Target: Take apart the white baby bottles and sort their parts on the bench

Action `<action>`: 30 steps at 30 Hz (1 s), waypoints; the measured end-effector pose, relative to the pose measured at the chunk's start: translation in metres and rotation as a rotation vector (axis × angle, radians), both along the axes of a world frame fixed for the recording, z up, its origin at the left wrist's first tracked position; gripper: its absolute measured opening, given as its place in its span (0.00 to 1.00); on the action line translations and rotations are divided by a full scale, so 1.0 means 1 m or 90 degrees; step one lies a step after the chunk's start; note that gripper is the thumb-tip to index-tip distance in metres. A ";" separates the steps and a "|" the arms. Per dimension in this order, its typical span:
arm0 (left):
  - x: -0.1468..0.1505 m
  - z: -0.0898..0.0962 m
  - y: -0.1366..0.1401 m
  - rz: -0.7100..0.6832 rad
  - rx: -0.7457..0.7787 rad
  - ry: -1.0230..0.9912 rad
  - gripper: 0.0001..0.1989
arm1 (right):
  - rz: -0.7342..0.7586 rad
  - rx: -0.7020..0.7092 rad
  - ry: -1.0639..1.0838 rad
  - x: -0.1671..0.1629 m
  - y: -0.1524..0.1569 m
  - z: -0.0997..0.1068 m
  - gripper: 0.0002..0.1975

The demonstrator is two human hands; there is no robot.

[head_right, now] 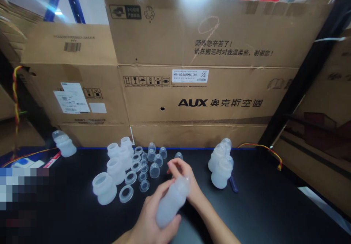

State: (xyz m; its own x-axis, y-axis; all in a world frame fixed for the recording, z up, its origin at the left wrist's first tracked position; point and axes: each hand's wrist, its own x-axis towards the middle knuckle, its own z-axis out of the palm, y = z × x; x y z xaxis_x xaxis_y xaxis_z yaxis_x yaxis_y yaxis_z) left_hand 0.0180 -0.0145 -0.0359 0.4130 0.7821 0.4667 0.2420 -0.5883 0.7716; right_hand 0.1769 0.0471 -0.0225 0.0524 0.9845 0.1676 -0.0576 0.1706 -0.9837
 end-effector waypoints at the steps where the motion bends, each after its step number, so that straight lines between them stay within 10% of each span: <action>1: 0.000 0.004 0.000 0.000 -0.039 -0.032 0.37 | -0.004 -0.008 0.022 0.005 -0.001 0.006 0.25; 5: 0.002 0.018 0.002 -0.012 -0.144 -0.102 0.30 | 0.048 -0.054 0.117 0.022 -0.008 0.026 0.33; 11: 0.002 0.017 0.000 0.011 -0.139 -0.056 0.29 | 0.090 0.005 -0.185 0.032 -0.015 0.034 0.29; 19: 0.000 0.018 -0.001 -0.067 -0.171 -0.137 0.31 | 0.157 -0.197 0.178 0.022 -0.015 0.025 0.33; 30: 0.004 0.014 -0.001 0.042 -0.218 -0.114 0.26 | -0.217 0.062 0.110 0.017 -0.008 0.011 0.31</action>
